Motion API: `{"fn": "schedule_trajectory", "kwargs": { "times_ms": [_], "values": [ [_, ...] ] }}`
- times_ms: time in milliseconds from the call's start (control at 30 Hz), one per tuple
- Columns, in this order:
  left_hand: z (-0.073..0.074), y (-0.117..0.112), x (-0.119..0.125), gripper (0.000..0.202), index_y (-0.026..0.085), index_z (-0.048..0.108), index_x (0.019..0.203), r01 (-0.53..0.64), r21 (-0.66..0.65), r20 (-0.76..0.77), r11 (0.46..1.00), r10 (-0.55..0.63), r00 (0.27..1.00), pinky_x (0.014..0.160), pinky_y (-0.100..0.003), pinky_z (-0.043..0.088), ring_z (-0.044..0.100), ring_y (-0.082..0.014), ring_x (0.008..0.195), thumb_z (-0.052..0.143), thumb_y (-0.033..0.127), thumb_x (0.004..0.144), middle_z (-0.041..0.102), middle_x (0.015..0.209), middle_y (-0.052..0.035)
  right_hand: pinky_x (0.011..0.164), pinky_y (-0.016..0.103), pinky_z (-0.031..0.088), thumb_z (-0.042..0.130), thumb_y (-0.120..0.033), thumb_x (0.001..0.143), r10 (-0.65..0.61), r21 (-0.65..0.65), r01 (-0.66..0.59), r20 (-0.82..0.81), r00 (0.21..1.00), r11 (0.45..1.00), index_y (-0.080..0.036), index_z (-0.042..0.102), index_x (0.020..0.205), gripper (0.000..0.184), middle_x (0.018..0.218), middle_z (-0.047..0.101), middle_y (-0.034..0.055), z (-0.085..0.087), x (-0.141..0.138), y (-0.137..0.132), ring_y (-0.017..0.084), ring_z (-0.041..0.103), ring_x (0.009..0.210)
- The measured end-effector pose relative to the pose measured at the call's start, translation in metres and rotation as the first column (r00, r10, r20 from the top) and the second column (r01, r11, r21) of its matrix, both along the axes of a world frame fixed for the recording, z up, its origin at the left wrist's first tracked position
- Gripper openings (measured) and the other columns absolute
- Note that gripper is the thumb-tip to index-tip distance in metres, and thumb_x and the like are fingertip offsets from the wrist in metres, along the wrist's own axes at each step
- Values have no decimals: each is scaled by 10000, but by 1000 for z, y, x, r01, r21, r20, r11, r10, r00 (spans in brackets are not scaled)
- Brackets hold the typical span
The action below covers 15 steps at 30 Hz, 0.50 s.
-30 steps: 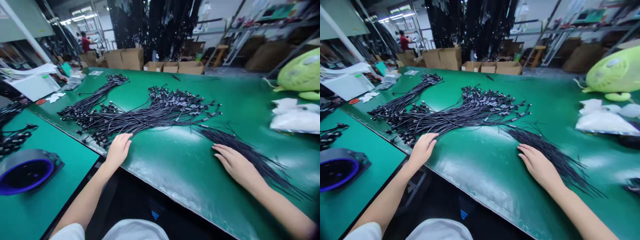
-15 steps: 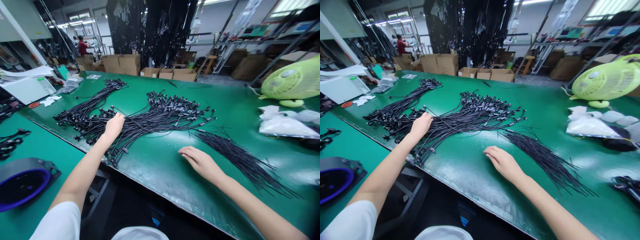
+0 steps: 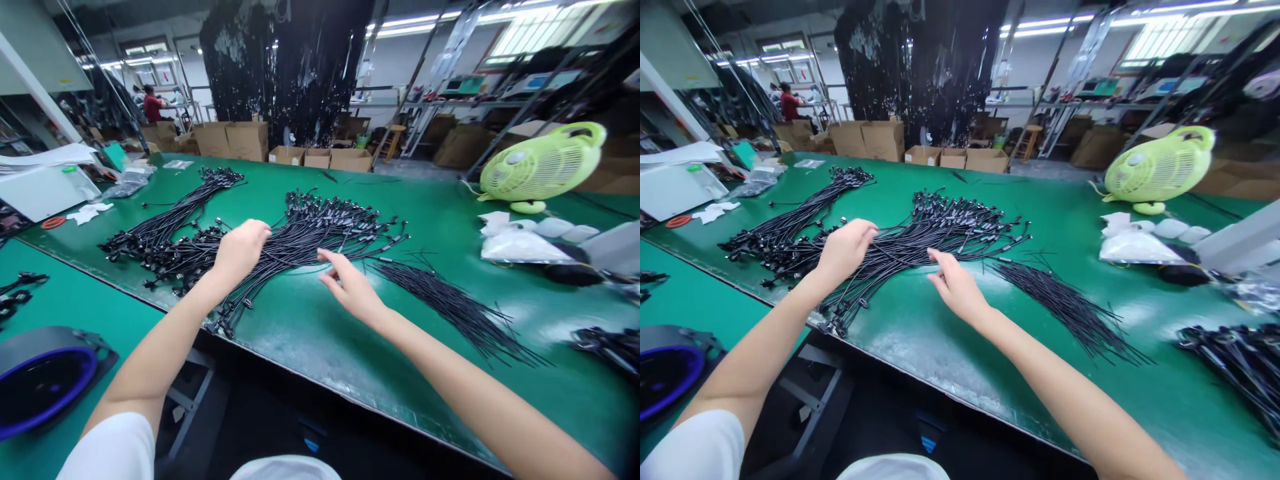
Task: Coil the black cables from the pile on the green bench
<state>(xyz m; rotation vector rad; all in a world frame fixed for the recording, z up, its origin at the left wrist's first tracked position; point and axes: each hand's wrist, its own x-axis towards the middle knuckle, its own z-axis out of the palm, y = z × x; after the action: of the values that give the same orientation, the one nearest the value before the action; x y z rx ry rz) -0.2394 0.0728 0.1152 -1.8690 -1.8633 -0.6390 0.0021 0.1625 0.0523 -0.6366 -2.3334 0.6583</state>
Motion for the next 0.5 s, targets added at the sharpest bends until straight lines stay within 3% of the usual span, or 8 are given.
{"fn": "schedule_trajectory", "kwargs": {
  "times_ms": [67, 133, 200, 267, 333, 367, 433, 500],
  "values": [
    [16, -18, 33, 296, 173, 634, 952, 168, -19, -72, 986, -169, 983, 672, -255, 444, 631, -172, 776, 377, 316, 995, 672, 856, -53, 806, 352, 539, 532, -273, 891, 2, -4, -2, -79, 997, 1000, -229, 358, 1421, 560, 1322, 485, 137, 11, -19, 4, 139, 616, 788],
    [31, -39, 57, 291, 177, 642, 941, 254, -31, -99, 967, -256, 962, 640, -242, 436, 626, -156, 728, 388, 310, 992, 669, 808, -40, 817, 334, 525, 560, -247, 870, 160, 65, -158, -29, 987, 985, -195, 517, 1282, 417, 1222, 540, 117, 18, -40, 13, 137, 606, 799],
    [43, -59, 65, 272, 188, 650, 963, 283, -45, -50, 958, -285, 957, 672, -242, 448, 636, -156, 759, 409, 313, 985, 684, 836, -38, 807, 319, 514, 545, -191, 862, 321, 117, -329, 81, 944, 937, -171, 643, 989, 162, 985, 612, 70, 27, -55, 25, 145, 597, 800],
    [51, -76, 57, 252, 201, 652, 1004, 255, -94, 93, 962, -246, 965, 717, -251, 462, 643, -167, 821, 441, 335, 969, 699, 904, -42, 801, 320, 505, 495, -162, 879, 331, 167, -334, 46, 942, 928, -170, 627, 803, 153, 833, 609, 45, 44, -58, 37, 154, 588, 809],
    [53, -87, 39, 269, 204, 646, 1024, 215, -189, 320, 958, -148, 936, 672, -250, 463, 629, -159, 766, 437, 361, 962, 691, 876, -35, 842, 346, 494, 438, -185, 925, 203, 253, -143, -232, 951, 957, -176, 604, 784, 218, 852, 616, 54, 72, -44, 44, 158, 588, 859],
    [50, -91, 28, 281, 201, 643, 1011, 217, -240, 447, 946, -91, 890, 622, -243, 454, 605, -146, 699, 429, 376, 960, 671, 819, -24, 863, 357, 490, 417, -218, 950, 131, 290, -4, -420, 898, 957, -184, 600, 799, 240, 882, 620, 62, 89, -32, 45, 160, 590, 891],
    [40, -94, 9, 296, 188, 631, 938, 271, -280, 678, 921, -10, 735, 547, -229, 424, 529, -119, 585, 433, 408, 947, 593, 692, 2, 875, 361, 491, 405, -318, 980, 29, 314, 252, -677, 735, 915, -217, 608, 826, 274, 911, 623, 66, 127, 0, 44, 161, 597, 914],
    [26, -94, -6, 292, 174, 606, 855, 352, -215, 843, 911, -9, 537, 526, -223, 411, 478, -103, 543, 495, 438, 912, 521, 624, 19, 923, 365, 463, 396, -404, 981, -81, 389, 418, -644, 761, 821, -269, 646, 897, 297, 948, 637, 61, 160, 36, 40, 173, 589, 979]
  ]
}}
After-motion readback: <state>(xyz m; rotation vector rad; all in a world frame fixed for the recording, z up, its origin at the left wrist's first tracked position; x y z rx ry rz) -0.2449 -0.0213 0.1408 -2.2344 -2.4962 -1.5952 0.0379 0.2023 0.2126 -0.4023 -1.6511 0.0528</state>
